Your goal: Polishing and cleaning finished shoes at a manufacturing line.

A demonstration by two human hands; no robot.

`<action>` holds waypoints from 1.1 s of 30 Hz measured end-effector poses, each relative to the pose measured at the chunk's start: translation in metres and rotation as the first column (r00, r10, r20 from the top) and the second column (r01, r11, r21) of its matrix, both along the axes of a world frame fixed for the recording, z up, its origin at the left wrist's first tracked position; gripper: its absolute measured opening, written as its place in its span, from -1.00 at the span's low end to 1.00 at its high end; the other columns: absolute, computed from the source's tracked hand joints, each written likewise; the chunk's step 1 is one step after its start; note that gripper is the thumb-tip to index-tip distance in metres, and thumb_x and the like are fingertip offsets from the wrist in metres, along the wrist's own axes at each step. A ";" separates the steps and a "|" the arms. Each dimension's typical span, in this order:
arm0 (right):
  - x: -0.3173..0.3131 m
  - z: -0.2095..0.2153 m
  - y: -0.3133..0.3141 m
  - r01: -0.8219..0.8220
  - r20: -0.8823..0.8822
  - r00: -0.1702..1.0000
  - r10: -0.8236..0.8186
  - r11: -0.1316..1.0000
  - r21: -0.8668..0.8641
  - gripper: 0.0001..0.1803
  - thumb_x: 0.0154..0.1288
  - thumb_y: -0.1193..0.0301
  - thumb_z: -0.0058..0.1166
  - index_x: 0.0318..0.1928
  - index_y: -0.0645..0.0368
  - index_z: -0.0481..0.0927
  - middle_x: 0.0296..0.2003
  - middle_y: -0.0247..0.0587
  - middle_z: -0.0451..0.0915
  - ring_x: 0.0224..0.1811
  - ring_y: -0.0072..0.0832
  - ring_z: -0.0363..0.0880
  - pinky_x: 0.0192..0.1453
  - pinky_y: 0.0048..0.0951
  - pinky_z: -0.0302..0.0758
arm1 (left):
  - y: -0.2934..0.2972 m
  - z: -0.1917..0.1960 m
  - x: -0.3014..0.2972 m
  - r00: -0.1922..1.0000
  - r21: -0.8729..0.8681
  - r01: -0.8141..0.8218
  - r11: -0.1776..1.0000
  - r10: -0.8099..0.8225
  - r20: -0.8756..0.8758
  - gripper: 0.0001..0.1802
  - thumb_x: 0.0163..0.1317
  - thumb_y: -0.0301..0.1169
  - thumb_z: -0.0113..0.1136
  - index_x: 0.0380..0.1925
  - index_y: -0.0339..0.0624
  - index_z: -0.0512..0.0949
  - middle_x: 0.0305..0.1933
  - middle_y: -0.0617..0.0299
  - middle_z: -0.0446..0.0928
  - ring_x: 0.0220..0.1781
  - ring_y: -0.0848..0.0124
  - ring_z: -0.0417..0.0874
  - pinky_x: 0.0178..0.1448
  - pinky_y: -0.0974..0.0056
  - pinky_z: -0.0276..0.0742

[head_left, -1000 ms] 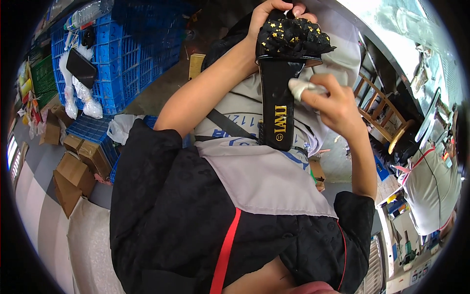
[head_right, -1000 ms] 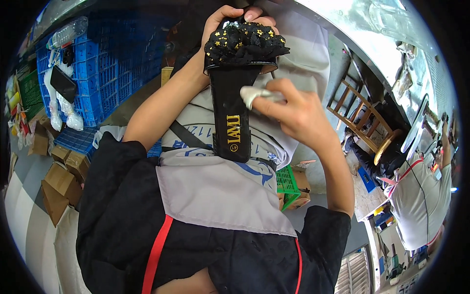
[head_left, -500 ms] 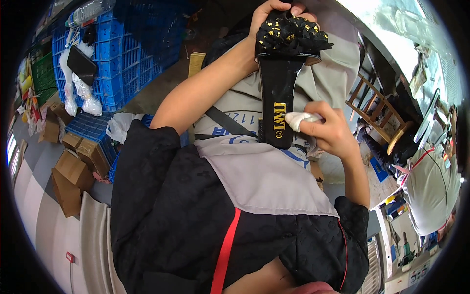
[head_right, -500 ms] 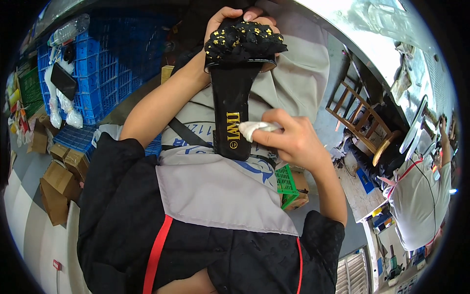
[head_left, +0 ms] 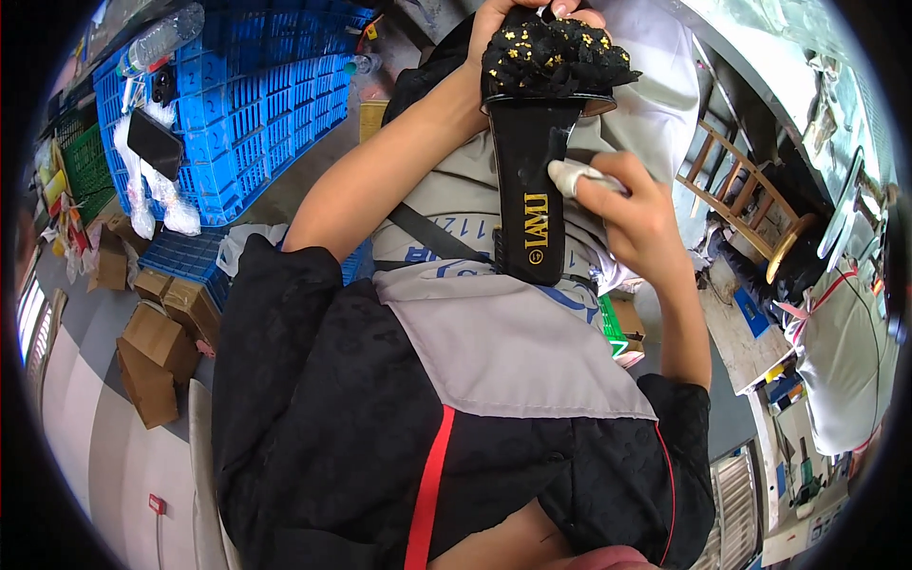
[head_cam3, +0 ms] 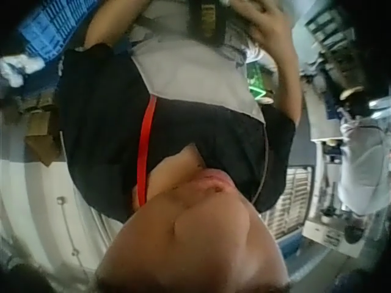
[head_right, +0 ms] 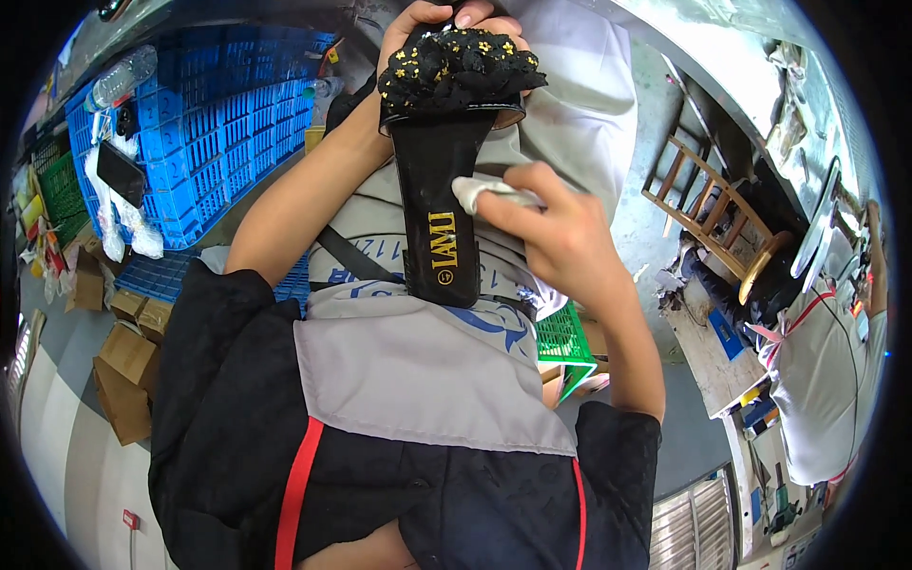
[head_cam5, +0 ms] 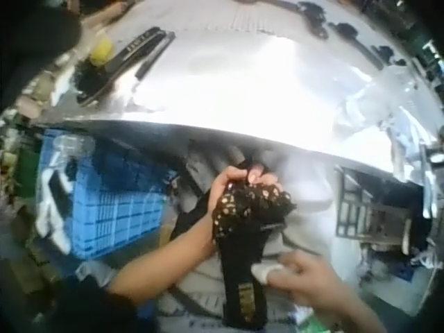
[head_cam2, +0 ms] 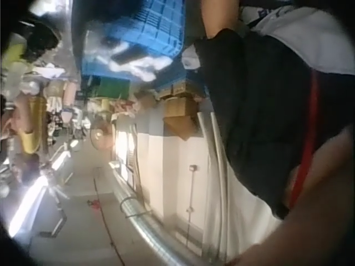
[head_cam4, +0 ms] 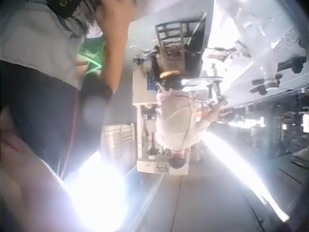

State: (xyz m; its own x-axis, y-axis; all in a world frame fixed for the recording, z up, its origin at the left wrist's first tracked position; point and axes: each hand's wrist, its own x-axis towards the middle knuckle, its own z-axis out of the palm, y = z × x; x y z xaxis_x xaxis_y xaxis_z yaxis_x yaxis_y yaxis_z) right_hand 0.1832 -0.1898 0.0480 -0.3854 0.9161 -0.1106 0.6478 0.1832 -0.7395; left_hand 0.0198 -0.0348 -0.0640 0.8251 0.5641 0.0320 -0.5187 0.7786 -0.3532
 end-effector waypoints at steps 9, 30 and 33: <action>0.001 0.006 0.005 -0.022 -0.012 1.000 0.021 1.000 -0.017 -0.54 0.02 0.63 0.16 -0.06 -0.08 0.76 -0.21 -0.23 0.60 -0.34 -0.21 0.66 -0.29 -0.23 0.60 | 0.005 -0.005 0.001 0.998 -0.008 0.051 0.999 -0.051 -0.039 -0.69 0.30 -0.24 -0.05 -0.48 -0.24 0.49 -0.31 0.09 0.47 -0.05 0.11 0.55 0.26 -0.09 0.50; 0.005 0.002 -0.006 -0.025 -0.196 0.980 0.018 0.999 -0.037 -0.52 -0.03 0.70 0.06 -0.09 0.02 0.77 -0.17 -0.17 0.65 -0.31 -0.16 0.68 -0.27 -0.25 0.61 | 0.007 -0.006 0.002 0.997 -0.011 0.067 0.998 -0.067 0.029 -0.69 0.29 -0.22 -0.06 -0.46 -0.22 0.48 -0.29 0.12 0.44 -0.06 0.12 0.51 0.20 -0.10 0.50; -0.002 -0.013 0.011 0.123 -0.007 0.992 -0.123 0.992 -0.040 -0.51 0.03 0.70 0.04 -0.04 0.04 0.75 -0.15 -0.13 0.63 -0.28 -0.10 0.68 -0.23 -0.22 0.62 | 0.005 -0.004 0.003 0.997 0.003 0.062 0.998 -0.062 0.042 -0.70 0.30 -0.22 -0.06 -0.42 -0.23 0.47 -0.27 0.12 0.42 -0.07 0.14 0.50 0.19 -0.08 0.50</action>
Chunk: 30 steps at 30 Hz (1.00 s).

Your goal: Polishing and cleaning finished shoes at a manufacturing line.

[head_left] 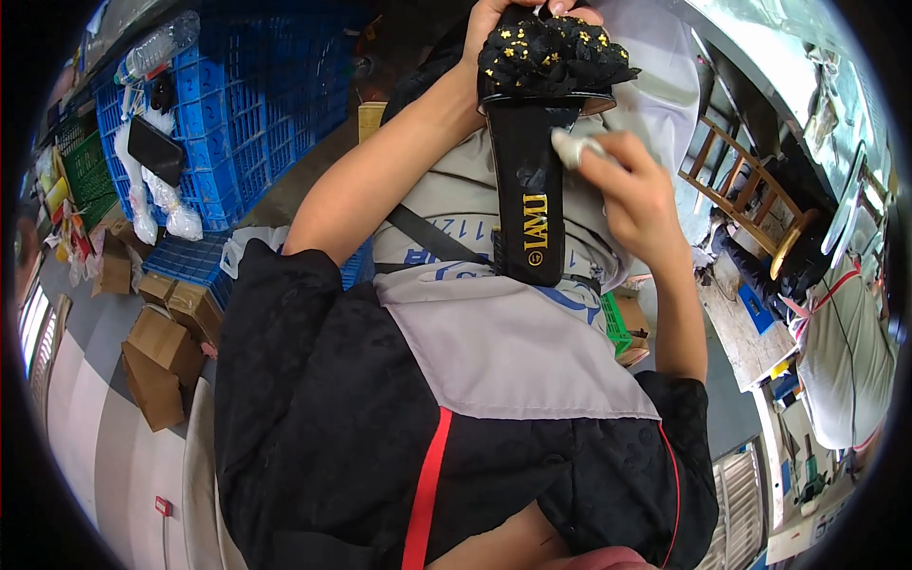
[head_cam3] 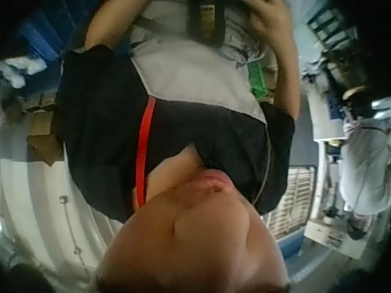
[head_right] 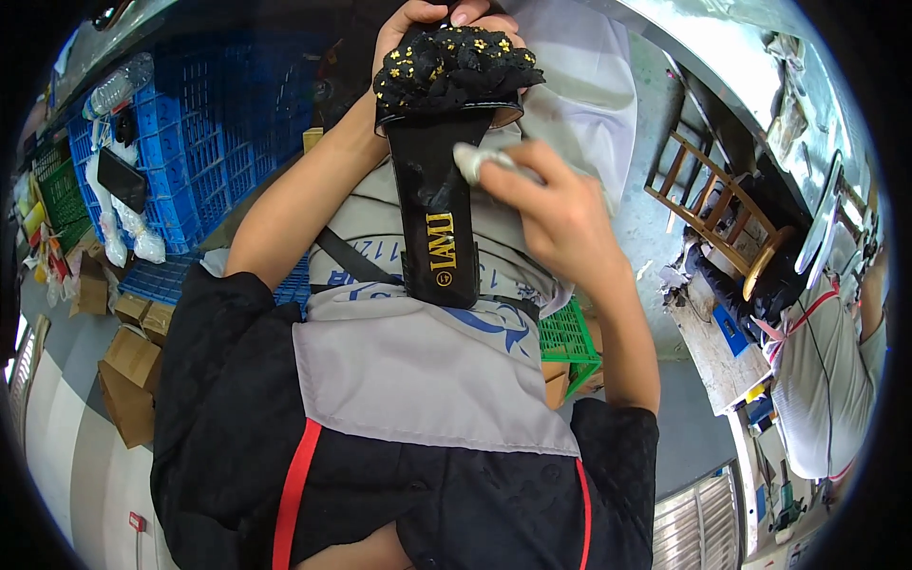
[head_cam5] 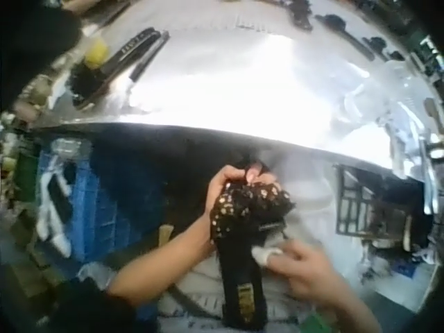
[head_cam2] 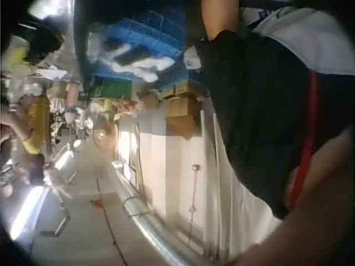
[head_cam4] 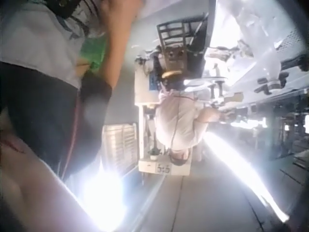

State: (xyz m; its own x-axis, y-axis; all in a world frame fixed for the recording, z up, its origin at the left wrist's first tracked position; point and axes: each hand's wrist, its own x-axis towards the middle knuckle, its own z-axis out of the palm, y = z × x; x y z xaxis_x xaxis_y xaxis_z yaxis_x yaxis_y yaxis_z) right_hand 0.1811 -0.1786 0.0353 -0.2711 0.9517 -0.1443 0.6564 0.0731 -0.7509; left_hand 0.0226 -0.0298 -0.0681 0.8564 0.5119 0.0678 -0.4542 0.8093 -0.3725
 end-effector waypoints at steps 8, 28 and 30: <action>0.024 0.016 -0.052 -0.195 -0.548 0.837 0.007 0.938 -0.286 -0.54 0.07 0.70 0.05 -0.03 0.17 0.80 -0.20 -0.05 0.65 -0.17 -0.22 0.64 -0.11 -0.32 0.55 | 0.004 0.017 -0.006 0.989 0.026 -0.027 0.999 0.030 -0.142 -0.66 0.28 -0.18 -0.05 -0.25 -0.26 0.50 -0.17 0.03 0.48 0.18 0.05 0.46 0.38 -0.18 0.44; 0.109 0.107 0.127 0.585 -0.264 0.644 -0.718 0.240 0.775 -0.69 0.35 0.44 0.34 0.01 0.33 0.63 -0.04 -0.08 0.64 -0.17 -0.36 0.66 -0.09 -0.38 0.59 | 0.015 0.138 -0.013 0.835 0.436 0.192 0.879 0.087 -0.544 -0.19 0.51 0.11 -0.16 0.54 -0.23 0.13 0.41 -0.38 0.38 0.29 -0.33 0.55 0.32 -0.45 0.48; 0.114 0.110 0.141 0.510 -0.184 0.641 -0.746 0.234 0.828 -0.65 0.29 0.37 0.41 0.01 0.26 0.66 -0.02 -0.09 0.66 -0.10 -0.20 0.70 -0.05 -0.31 0.63 | 0.037 0.153 -0.010 0.820 0.454 0.184 0.872 0.118 -0.559 -0.25 0.53 0.07 -0.17 0.50 -0.25 0.19 0.39 -0.32 0.43 0.28 -0.30 0.58 0.27 -0.41 0.55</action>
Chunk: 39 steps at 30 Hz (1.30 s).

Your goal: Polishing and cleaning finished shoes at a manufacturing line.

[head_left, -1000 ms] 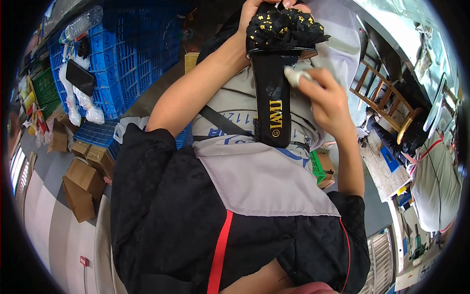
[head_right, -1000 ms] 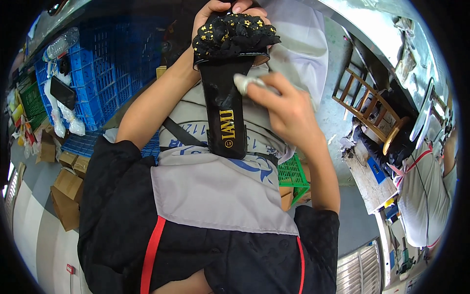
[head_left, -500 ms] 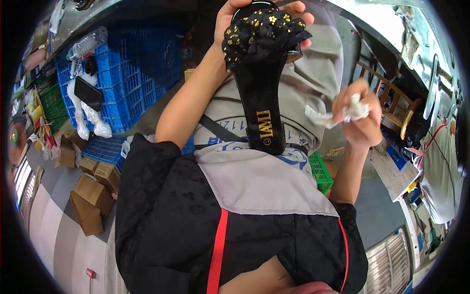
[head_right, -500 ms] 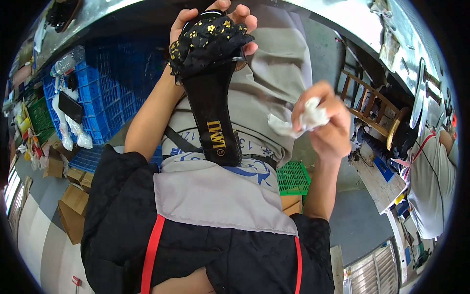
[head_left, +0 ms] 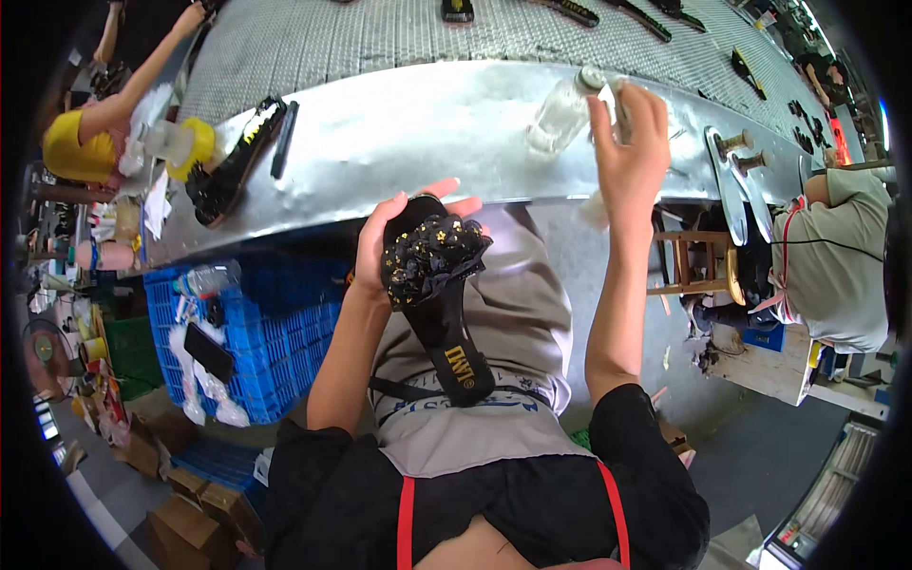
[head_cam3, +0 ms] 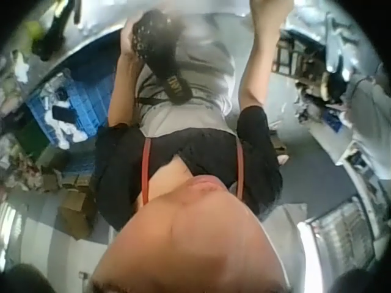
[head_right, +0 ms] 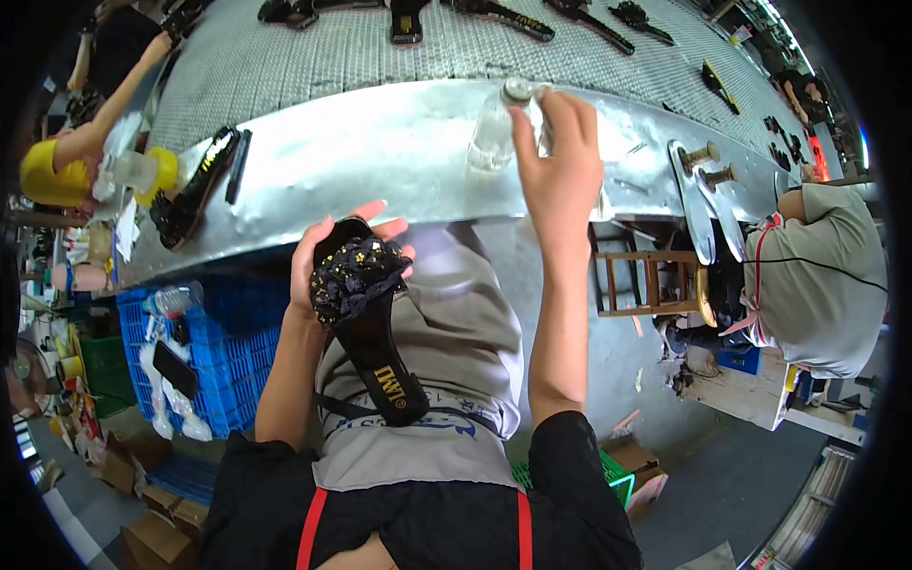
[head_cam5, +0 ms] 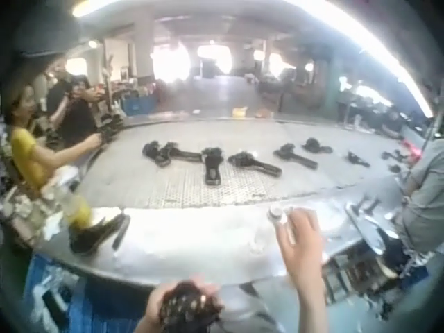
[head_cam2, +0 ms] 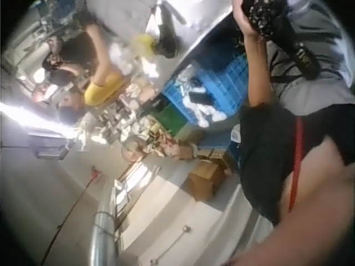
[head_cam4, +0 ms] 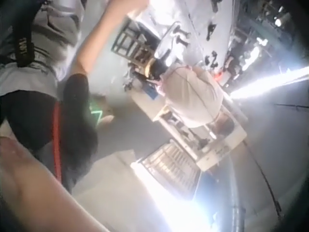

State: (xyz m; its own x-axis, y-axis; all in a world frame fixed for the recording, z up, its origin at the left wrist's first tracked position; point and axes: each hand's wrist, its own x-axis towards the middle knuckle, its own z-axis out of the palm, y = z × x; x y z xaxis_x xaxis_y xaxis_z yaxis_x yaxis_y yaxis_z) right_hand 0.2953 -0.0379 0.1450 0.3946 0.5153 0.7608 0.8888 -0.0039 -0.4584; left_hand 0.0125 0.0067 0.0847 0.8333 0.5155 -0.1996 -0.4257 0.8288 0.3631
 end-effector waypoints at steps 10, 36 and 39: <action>-0.003 -0.006 0.028 -0.005 0.076 0.997 0.016 0.990 -0.141 -0.61 0.28 0.37 0.42 0.05 0.18 0.58 -0.06 -0.16 0.67 -0.24 -0.21 0.68 -0.23 -0.29 0.62 | 0.223 0.022 0.080 0.942 0.693 0.153 0.705 0.108 -0.318 -0.61 0.52 -0.24 0.10 0.09 -0.34 0.63 0.16 0.07 0.67 0.14 0.26 0.70 0.25 0.24 0.62; 0.054 -0.004 0.061 0.035 -0.001 0.999 -0.036 0.977 -0.210 -0.52 0.47 0.14 0.27 0.11 0.30 0.55 -0.06 -0.01 0.67 -0.01 -0.25 0.63 0.13 -0.28 0.52 | 0.001 -0.032 0.027 0.362 0.740 0.665 -0.101 0.910 -0.201 0.01 0.17 0.05 0.38 0.48 -0.31 0.22 0.47 -0.11 0.29 0.51 0.02 0.30 0.58 -0.33 0.01; 0.048 0.006 0.054 -0.088 -0.030 0.996 0.084 0.970 -0.225 -0.49 0.38 0.19 0.37 0.11 0.32 0.55 -0.05 -0.03 0.70 0.01 -0.21 0.68 0.11 -0.30 0.56 | 0.017 -0.035 0.017 0.341 0.702 0.698 -0.143 0.928 -0.150 -0.03 0.17 0.01 0.37 0.46 -0.30 0.25 0.47 -0.09 0.32 0.51 0.05 0.32 0.58 -0.33 0.01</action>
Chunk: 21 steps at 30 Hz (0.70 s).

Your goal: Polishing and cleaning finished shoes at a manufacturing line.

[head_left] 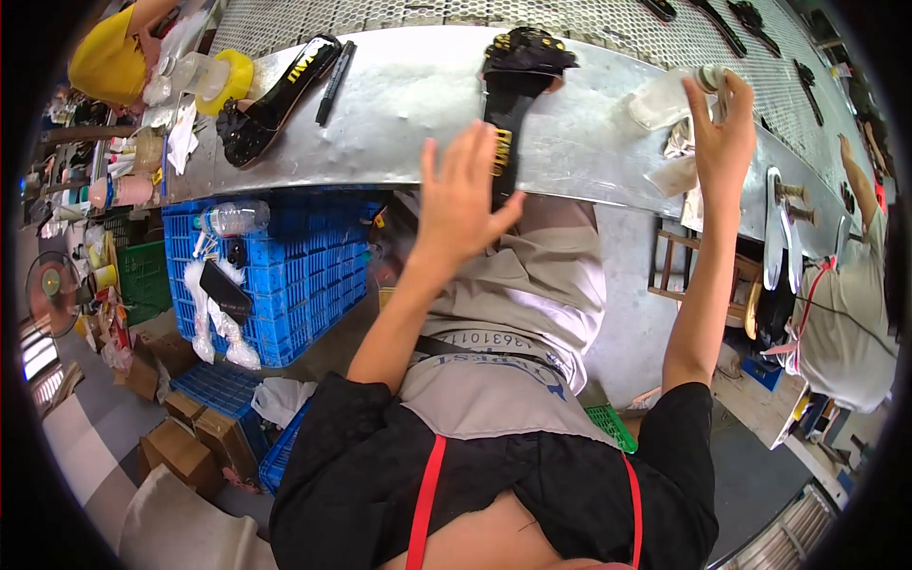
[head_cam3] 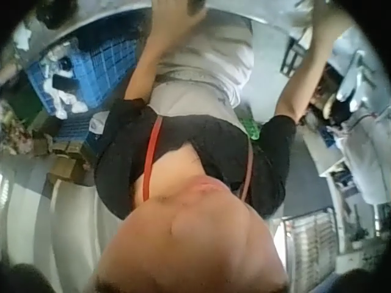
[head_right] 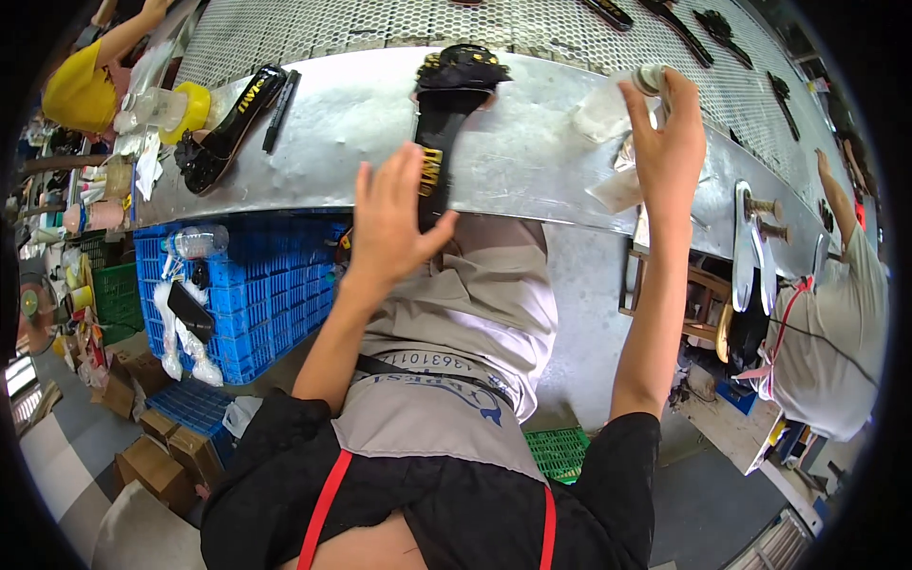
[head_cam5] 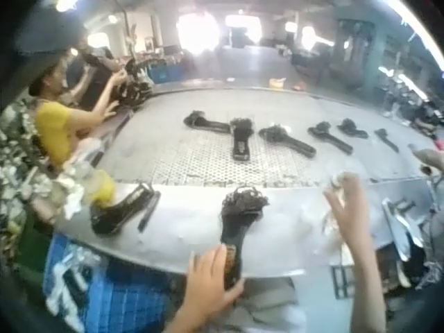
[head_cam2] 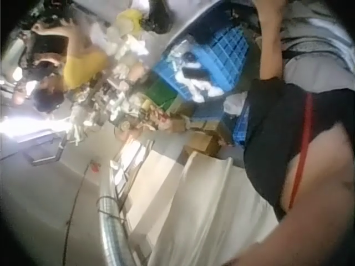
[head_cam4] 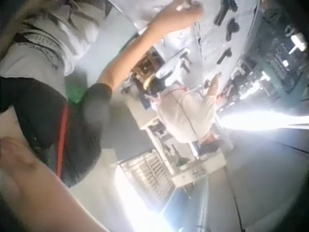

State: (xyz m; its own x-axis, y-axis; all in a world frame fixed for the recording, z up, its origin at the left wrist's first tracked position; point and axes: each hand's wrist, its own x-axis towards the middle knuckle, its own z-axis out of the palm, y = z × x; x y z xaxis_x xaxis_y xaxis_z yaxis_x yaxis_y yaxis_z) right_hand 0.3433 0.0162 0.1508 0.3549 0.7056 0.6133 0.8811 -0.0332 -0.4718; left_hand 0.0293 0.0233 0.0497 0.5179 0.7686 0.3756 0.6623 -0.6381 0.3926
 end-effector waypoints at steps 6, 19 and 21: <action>-0.043 0.025 -0.064 -0.128 -0.878 0.389 0.278 0.960 0.248 -0.68 0.36 0.50 0.25 0.10 0.11 0.55 -0.12 -0.31 0.67 -0.49 -0.83 0.36 -0.55 -0.72 0.10 | 0.017 0.059 -0.017 0.932 -0.089 0.176 0.980 -0.137 0.337 -0.52 0.27 -0.39 0.30 0.19 -0.26 0.59 0.32 -0.01 0.51 0.45 0.03 0.42 0.50 0.00 0.31; -0.148 -0.004 -0.143 -0.438 -0.968 -0.205 0.146 0.870 0.224 -0.81 0.48 0.47 0.08 0.02 0.24 0.63 -0.23 -0.28 0.67 -0.35 -0.64 0.53 -0.23 -0.60 0.45 | -0.037 0.074 0.008 0.591 -0.518 0.741 0.428 -0.049 0.805 -0.82 0.44 -0.60 0.19 -0.01 -0.43 0.61 -0.08 0.15 0.64 -0.05 0.47 0.67 0.10 0.33 0.57; -0.155 -0.009 -0.150 -0.427 -0.986 -0.105 0.126 0.890 0.159 -0.81 0.48 0.48 0.07 0.01 0.25 0.64 -0.21 -0.30 0.67 -0.24 -0.63 0.57 -0.10 -0.58 0.47 | -0.048 0.065 -0.003 0.568 -0.478 0.719 0.505 -0.030 0.823 -0.89 0.41 -0.61 0.16 -0.12 -0.37 0.59 -0.14 0.20 0.65 -0.05 0.51 0.65 0.09 0.39 0.56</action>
State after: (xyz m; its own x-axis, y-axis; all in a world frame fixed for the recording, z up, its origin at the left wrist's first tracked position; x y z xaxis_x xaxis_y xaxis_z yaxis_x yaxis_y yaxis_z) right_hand 0.1884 -0.1336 0.1414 0.2119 0.9415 -0.2621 -0.5023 -0.1251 -0.8556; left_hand 0.0266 -0.0243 0.1149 0.6955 0.6969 0.1748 -0.2402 -0.0038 0.9707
